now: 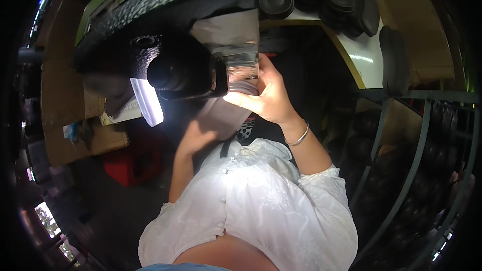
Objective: The person repeatedly picks up dark shoe insoles from a pile and presses them against a rotating grinding wheel on a green machine. They hold each insole with both hands, moving it back and forth against the wheel to smooth the surface, then place the processed insole onto a separate stack on the right.
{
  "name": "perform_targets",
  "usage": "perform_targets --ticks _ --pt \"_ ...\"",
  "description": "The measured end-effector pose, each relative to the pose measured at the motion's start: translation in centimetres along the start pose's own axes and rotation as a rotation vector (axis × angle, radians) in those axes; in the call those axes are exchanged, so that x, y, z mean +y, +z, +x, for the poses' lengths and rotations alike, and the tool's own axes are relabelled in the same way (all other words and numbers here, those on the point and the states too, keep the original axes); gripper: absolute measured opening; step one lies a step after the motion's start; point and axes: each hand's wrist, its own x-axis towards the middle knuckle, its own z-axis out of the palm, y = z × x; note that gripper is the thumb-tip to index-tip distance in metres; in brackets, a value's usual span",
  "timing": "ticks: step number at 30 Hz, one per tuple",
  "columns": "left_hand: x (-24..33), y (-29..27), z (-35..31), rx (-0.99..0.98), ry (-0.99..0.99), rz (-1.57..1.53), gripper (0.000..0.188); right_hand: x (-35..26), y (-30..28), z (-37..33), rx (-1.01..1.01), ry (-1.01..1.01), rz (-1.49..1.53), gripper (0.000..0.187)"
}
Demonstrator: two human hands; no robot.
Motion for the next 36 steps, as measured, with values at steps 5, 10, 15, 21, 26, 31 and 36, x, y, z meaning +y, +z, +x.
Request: perform_targets --ticks 5,10,15,21,26,31,36 --pt "2.8 6.7 2.1 -0.063 0.305 0.078 0.035 1.4 -0.2 0.6 -0.113 -0.047 -0.032 0.062" --pt "10.0 7.4 3.2 0.035 0.285 -0.182 0.026 2.2 -1.8 -0.7 -0.108 0.034 0.11 0.045" --pt "10.4 7.5 3.7 0.063 0.35 -0.118 0.017 2.7 -6.7 -4.7 -0.467 0.299 -0.112 0.038" --pt "9.6 7.3 2.9 0.11 0.386 -0.278 0.015 2.2 -14.1 -6.5 0.087 0.349 0.089 0.02" --pt "11.2 6.1 1.8 0.154 0.356 -0.188 0.021 0.8 -13.0 -2.7 0.244 0.09 0.17 0.024" --pt "8.8 3.9 0.8 0.256 0.285 -0.339 0.032 0.0 -9.5 -0.9 0.179 0.054 0.142 0.025" --pt "4.9 1.5 1.1 0.23 0.402 -0.28 0.036 1.7 -5.5 -0.1 0.286 -0.008 0.205 0.053"
